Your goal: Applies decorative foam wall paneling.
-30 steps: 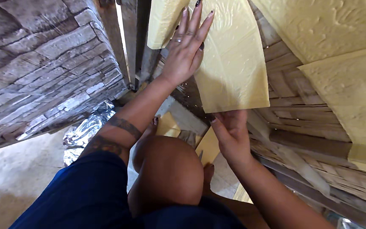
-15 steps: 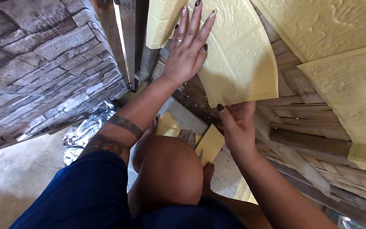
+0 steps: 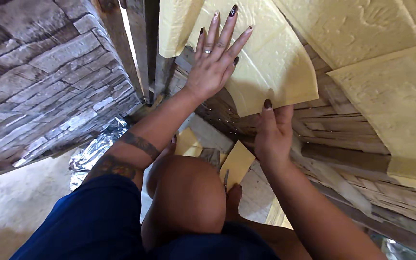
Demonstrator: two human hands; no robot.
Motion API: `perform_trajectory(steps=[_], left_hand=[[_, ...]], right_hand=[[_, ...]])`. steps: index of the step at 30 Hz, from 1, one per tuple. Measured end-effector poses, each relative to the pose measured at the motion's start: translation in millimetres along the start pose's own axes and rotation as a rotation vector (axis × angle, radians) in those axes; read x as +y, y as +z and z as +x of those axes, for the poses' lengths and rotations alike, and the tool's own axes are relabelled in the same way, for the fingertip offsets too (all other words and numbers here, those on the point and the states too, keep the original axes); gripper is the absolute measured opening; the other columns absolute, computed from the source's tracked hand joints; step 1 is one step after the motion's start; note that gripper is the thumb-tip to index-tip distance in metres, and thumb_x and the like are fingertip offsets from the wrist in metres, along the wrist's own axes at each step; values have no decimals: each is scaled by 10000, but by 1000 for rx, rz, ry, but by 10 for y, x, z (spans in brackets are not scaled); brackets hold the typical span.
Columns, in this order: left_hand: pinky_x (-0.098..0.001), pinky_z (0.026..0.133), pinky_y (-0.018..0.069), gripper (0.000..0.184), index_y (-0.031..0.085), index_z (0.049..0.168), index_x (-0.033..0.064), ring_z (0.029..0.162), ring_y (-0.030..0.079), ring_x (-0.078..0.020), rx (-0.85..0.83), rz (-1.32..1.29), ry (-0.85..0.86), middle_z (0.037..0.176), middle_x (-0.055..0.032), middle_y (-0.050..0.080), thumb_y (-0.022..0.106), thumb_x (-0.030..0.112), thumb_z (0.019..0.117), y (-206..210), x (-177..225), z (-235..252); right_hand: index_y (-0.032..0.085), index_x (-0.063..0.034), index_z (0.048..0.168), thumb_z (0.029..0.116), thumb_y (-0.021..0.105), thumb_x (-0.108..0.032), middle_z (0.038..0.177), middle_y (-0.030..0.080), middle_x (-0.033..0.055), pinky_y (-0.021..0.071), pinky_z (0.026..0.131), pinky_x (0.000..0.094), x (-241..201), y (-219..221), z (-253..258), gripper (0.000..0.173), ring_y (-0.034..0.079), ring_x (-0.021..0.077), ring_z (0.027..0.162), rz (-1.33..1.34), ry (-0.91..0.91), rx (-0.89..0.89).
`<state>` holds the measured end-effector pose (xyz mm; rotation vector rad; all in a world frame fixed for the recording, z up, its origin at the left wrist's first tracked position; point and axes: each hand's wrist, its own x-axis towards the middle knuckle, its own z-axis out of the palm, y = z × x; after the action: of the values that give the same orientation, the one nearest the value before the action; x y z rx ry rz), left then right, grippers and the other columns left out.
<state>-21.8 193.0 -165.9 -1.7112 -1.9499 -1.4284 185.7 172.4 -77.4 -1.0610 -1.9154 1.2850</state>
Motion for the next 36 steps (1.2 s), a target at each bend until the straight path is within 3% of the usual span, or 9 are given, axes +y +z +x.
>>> perform_trajectory(steps=[5, 7, 12, 17, 20, 23, 29, 31, 36], left_hand=[[-675, 1196, 169, 501, 425, 1575, 188, 1509, 228, -510, -14, -1, -4, 1640, -221, 312, 431, 291, 1085, 16, -14, -3], [-684, 1196, 161, 504, 425, 1575, 196, 1508, 230, -510, -15, 23, -16, 1640, -217, 314, 424, 325, 1088, 38, -29, -6], [-697, 1198, 133, 521, 402, 1587, 201, 1525, 194, -497, -38, 14, -41, 1653, -216, 285, 430, 337, 1085, 52, -51, 8], [-704, 1190, 138, 524, 400, 1587, 201, 1520, 186, -515, -42, 19, -31, 1655, -227, 271, 424, 340, 1083, 65, -63, 21], [-706, 1192, 126, 532, 385, 1594, 199, 1524, 172, -514, -59, 23, -30, 1660, -229, 256, 422, 349, 1085, 62, -65, 20], [-710, 1189, 138, 527, 400, 1587, 200, 1522, 179, -517, -42, 16, -23, 1654, -235, 266, 415, 357, 1084, 67, -85, 8], [-714, 1187, 129, 538, 371, 1601, 203, 1520, 170, -525, -70, 40, -25, 1665, -228, 242, 405, 359, 1087, 52, -79, 21], [-713, 1190, 123, 542, 371, 1601, 207, 1524, 167, -519, -68, 22, -29, 1666, -222, 245, 416, 362, 1083, 60, -86, 17], [-709, 1194, 116, 533, 390, 1592, 202, 1526, 169, -512, -56, 9, -21, 1657, -223, 268, 428, 355, 1083, 72, -103, 17]], right_hand=[[435, -120, 1434, 1121, 372, -296, 1335, 594, 4, 539, 1036, 406, 11, -23, 47, 365, 599, 145, 1250, 53, 16, 114], [479, -89, 1362, 1121, 370, -265, 1266, 628, 19, 555, 1008, 409, 47, -12, 97, 318, 631, 158, 1196, 96, -1, 160], [507, -51, 1318, 1116, 391, -218, 1222, 647, 47, 568, 993, 435, 133, -18, 193, 287, 651, 184, 1159, 164, -33, 202], [521, -46, 1316, 1101, 433, -213, 1257, 586, 67, 572, 979, 453, 137, -23, 205, 286, 623, 207, 1184, 193, -30, 224], [528, -49, 1351, 1093, 457, -255, 1317, 530, 95, 567, 992, 440, 145, -53, 203, 338, 592, 224, 1223, 154, 6, 246], [550, -49, 1336, 1090, 468, -254, 1292, 533, 93, 556, 1006, 443, 143, -85, 210, 331, 584, 225, 1221, 132, 10, 241], [636, -30, 1239, 1090, 468, -228, 1174, 614, 65, 515, 1021, 367, 169, -172, 271, 300, 598, 150, 1158, -103, -17, 243], [634, -20, 1246, 1089, 475, -237, 1192, 624, 78, 514, 1028, 373, 194, -215, 287, 310, 599, 156, 1175, -162, -42, 225], [659, 16, 1171, 1064, 541, -200, 1108, 645, 113, 572, 935, 366, 307, -289, 352, 268, 651, 174, 1068, -282, -109, 247]])
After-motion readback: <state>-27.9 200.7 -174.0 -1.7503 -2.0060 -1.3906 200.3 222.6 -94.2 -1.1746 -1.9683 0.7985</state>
